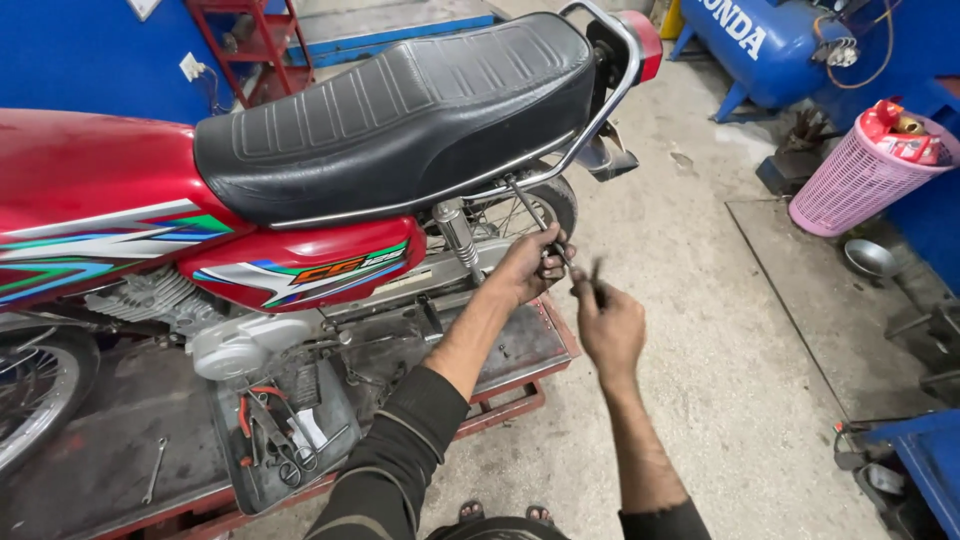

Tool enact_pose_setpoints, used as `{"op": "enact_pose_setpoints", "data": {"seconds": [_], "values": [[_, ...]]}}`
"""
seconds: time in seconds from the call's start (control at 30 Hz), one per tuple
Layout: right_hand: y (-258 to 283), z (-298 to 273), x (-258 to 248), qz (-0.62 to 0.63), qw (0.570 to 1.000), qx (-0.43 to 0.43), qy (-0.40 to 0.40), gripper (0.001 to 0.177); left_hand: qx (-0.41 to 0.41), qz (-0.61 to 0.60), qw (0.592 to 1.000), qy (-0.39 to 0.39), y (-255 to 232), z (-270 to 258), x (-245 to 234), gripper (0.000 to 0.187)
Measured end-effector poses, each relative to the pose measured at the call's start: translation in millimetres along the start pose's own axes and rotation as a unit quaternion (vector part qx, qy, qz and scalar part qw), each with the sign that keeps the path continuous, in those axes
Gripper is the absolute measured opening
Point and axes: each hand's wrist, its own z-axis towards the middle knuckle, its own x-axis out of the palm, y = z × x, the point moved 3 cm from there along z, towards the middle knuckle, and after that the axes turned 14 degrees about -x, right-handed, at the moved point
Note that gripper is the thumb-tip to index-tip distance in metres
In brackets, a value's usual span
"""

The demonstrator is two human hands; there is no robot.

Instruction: The person places a black motorcycle seat onto a red Honda motorcycle and secures it by tightening bolts under the seat with a T-handle wrench. The seat is aligned and pressed down, then the wrench is used on both sides to fasten the seat to the frame.

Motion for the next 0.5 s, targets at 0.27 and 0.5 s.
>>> {"op": "enact_pose_setpoints", "data": {"seconds": [0.27, 0.5], "values": [[-46.0, -14.5, 2.3, 0.163, 0.986, -0.003, -0.025, 0.037, 0.001, 0.016, 1.000, -0.020, -10.4, -20.3, 11.2, 0.022], [9.6, -19.5, -21.8, -0.296, 0.808, -0.444, -0.250, 0.045, -0.003, 0.011, 1.000, -0.004, -6.7, -0.3, 3.2, 0.022]]}}
